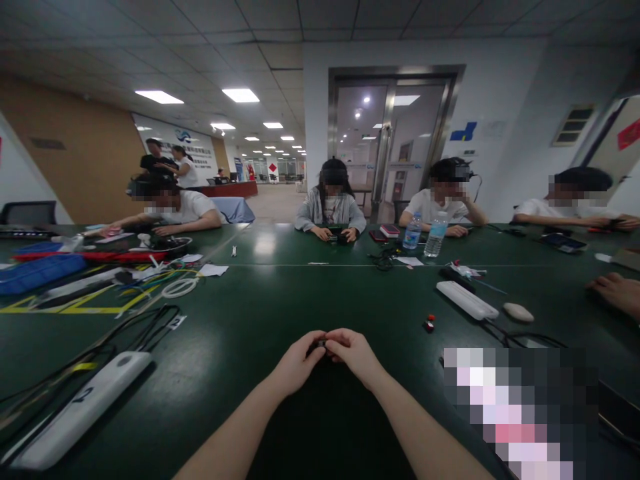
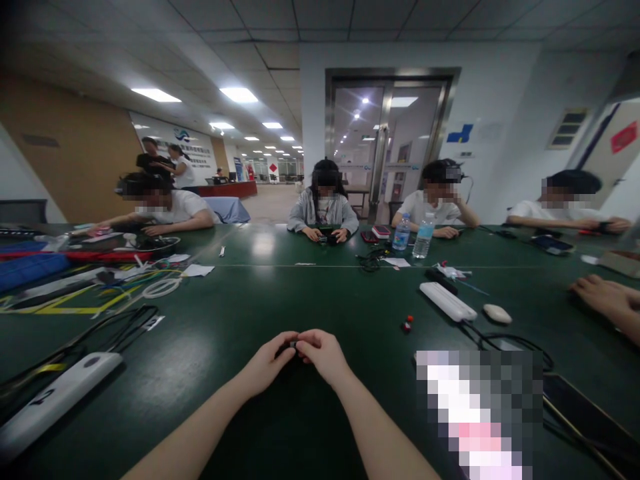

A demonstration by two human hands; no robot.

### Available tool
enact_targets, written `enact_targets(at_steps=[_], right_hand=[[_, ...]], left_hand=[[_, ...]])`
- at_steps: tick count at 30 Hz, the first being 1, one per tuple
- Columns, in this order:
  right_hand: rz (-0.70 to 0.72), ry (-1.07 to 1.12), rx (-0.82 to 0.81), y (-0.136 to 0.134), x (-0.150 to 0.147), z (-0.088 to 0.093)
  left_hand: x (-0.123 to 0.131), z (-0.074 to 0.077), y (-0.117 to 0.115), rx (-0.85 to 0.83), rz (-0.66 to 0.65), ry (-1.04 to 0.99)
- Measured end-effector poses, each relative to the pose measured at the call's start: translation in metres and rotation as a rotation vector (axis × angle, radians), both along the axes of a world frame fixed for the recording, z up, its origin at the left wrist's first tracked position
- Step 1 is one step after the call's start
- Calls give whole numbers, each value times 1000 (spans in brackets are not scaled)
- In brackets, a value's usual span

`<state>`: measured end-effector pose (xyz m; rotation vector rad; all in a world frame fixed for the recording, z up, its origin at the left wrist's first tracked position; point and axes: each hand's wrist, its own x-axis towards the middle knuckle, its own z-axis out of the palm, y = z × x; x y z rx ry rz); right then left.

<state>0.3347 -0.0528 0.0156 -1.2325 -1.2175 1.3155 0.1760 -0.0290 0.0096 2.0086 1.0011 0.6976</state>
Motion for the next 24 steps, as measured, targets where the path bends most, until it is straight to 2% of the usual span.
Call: enact_targets(at_steps=[6, 15, 24], right_hand=[[14, -27, -20, 0, 3, 0], [-77, 232, -162, 2, 4, 0], [-149, 385, -130, 6, 16, -13]], left_hand=[[4, -4, 3, -3, 66, 11], [0, -1, -1, 77, -18, -3], [-3, 0, -5, 161, -21, 119]])
